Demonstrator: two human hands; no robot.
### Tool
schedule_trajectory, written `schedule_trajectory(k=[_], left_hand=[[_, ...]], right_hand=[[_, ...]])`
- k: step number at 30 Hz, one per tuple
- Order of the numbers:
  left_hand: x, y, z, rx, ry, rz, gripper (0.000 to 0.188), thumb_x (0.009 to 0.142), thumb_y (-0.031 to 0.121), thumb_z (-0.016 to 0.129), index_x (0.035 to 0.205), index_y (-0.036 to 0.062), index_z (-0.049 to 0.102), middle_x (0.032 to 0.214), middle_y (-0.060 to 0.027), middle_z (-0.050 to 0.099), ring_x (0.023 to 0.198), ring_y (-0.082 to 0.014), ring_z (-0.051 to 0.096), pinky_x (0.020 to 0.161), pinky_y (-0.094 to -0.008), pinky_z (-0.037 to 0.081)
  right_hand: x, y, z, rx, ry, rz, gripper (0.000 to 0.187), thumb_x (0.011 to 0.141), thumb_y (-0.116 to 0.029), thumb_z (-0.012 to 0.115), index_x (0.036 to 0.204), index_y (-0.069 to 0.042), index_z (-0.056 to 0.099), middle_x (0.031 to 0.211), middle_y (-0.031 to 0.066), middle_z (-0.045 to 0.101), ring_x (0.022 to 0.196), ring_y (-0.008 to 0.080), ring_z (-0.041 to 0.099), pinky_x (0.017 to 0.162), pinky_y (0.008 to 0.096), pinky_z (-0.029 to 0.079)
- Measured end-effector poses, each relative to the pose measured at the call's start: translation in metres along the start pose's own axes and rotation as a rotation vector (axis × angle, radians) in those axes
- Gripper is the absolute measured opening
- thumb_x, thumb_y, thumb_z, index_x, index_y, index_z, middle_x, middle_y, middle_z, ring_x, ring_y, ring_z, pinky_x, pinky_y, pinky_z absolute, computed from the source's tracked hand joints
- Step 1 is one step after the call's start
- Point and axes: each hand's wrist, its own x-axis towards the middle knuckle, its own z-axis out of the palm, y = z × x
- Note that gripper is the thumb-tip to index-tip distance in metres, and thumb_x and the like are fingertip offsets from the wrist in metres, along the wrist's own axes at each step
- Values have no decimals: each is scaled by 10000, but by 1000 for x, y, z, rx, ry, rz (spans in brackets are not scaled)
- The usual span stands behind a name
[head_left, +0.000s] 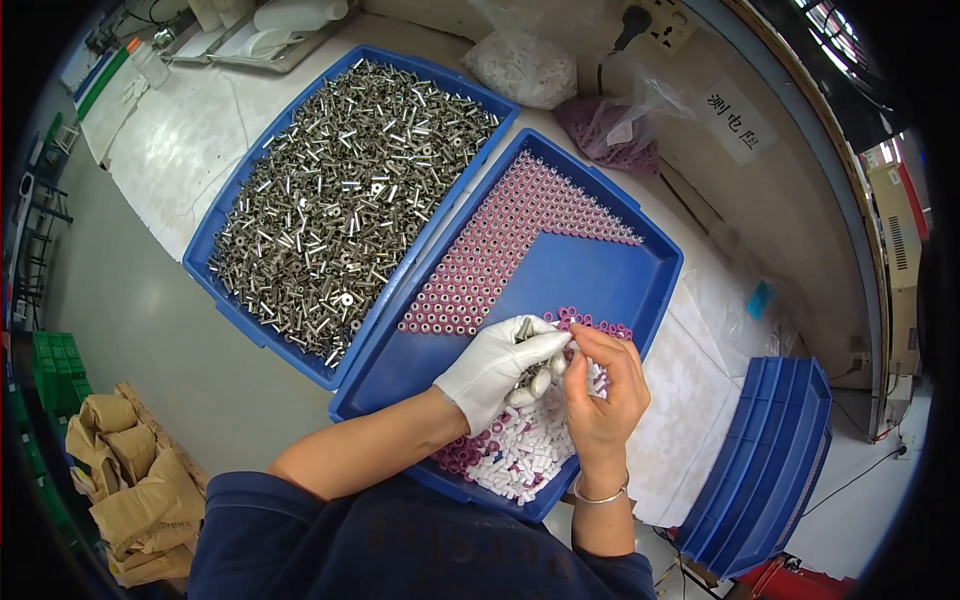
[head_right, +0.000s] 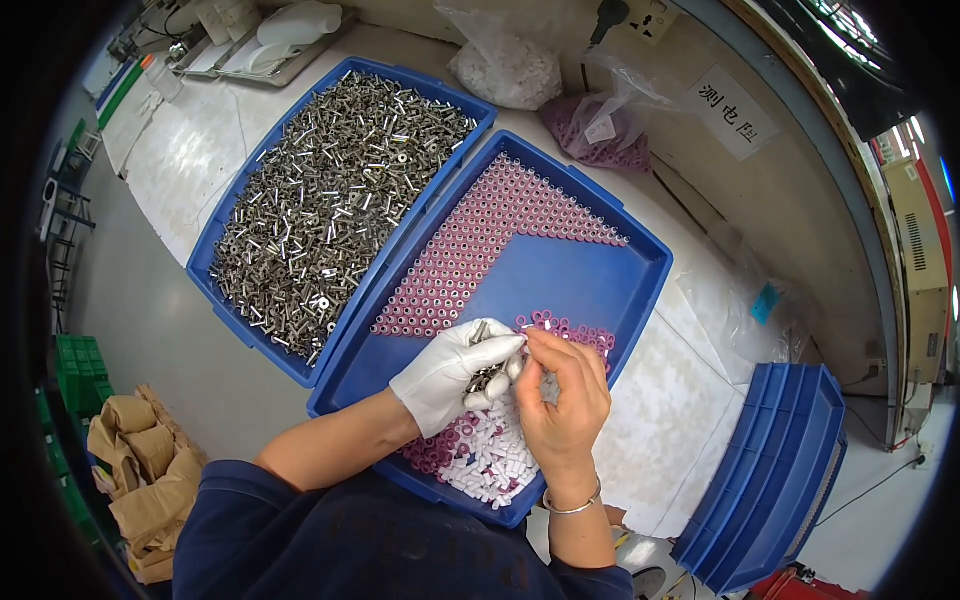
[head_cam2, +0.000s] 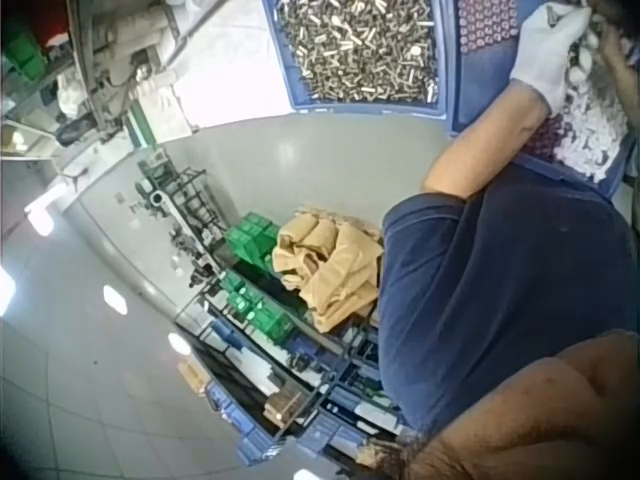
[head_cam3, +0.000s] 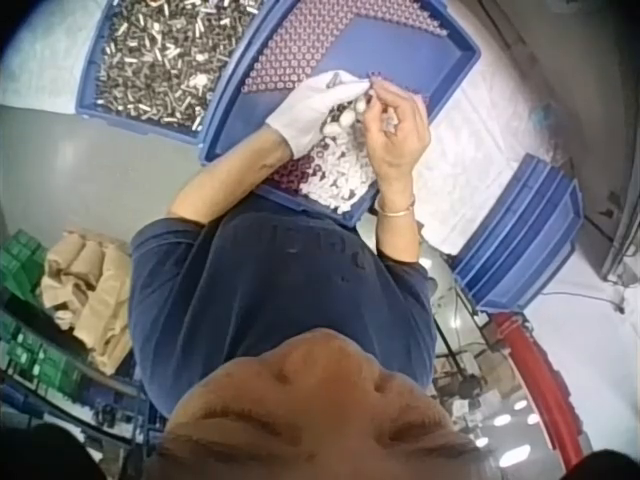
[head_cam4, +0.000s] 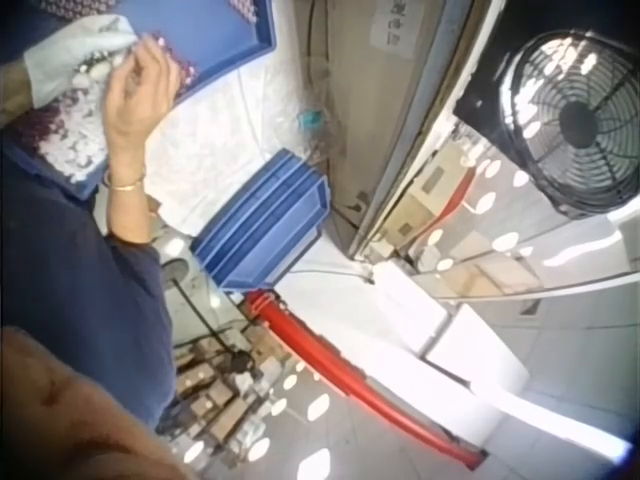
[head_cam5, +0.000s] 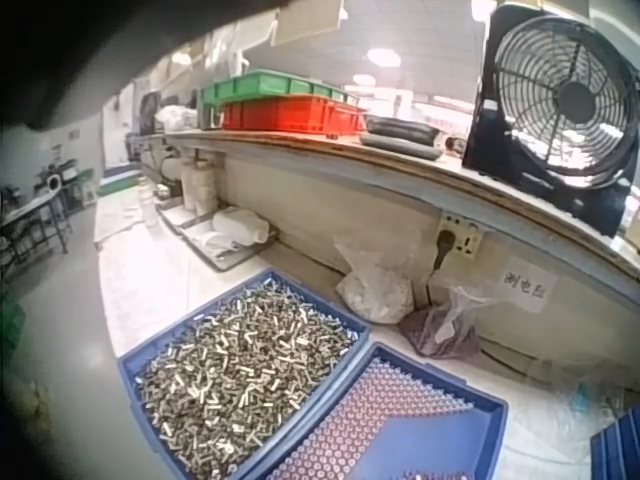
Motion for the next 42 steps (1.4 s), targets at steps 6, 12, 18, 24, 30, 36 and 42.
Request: schedule_trajectory(k=[6, 12, 18, 24, 30, 36, 42], left_hand=[[-1, 1, 1, 11, 6, 8, 115, 1009, 180, 601, 1013, 66, 610, 790, -37, 651, 480, -30, 483, 347, -177, 272], [-4, 5, 3, 18, -14, 45, 158, 1029, 186, 544, 1084, 58, 619, 776, -31, 626, 494, -33, 471, 363, -172, 272], [-11, 10, 13, 156, 2, 61, 206, 1047, 182, 484, 1140, 60, 620, 758, -16, 593, 507, -33, 454, 379, -171, 263], [-10, 11, 14, 163, 4, 36, 184, 1043, 180, 502, 1136, 75, 621, 746, -6, 579, 504, -30, 442, 393, -168, 259], [-7, 8, 10, 65, 3, 4, 174, 1040, 177, 516, 1134, 74, 620, 725, 0, 569, 501, -30, 432, 410, -165, 272], [-9, 10, 14, 86, -6, 15, 171, 1039, 170, 525, 1133, 62, 618, 710, 2, 564, 497, -32, 428, 412, -171, 282], [-10, 11, 15, 110, -5, 28, 181, 1036, 157, 529, 1142, 50, 629, 706, 2, 563, 498, -35, 426, 409, -179, 287]], right_hand=[[-2, 1, 1, 8, 6, 31, 258, 733, 103, 686, 951, -31, 654, 1010, 81, 752, 851, 213, 678, 812, 303, 538], [-1, -2, -3, 155, 15, 147, 219, 766, 94, 680, 956, -15, 675, 995, 80, 752, 838, 189, 672, 797, 278, 530], [3, -9, -8, 447, -39, 477, 161, 816, 69, 680, 964, 8, 703, 988, 75, 750, 820, 143, 646, 770, 243, 507], [3, -7, -10, 480, -63, 510, 142, 835, 59, 680, 967, 17, 713, 979, 74, 748, 802, 121, 623, 750, 229, 492], [1, -9, -8, 466, -56, 474, 145, 829, 62, 682, 963, 15, 715, 965, 75, 747, 784, 125, 618, 742, 227, 491], [2, -10, -10, 449, -45, 461, 152, 825, 62, 686, 968, 17, 717, 957, 78, 743, 783, 132, 621, 740, 229, 493], [2, -8, -15, 424, -130, 422, 166, 835, 74, 676, 984, 14, 715, 975, 88, 738, 816, 140, 628, 768, 229, 493]])
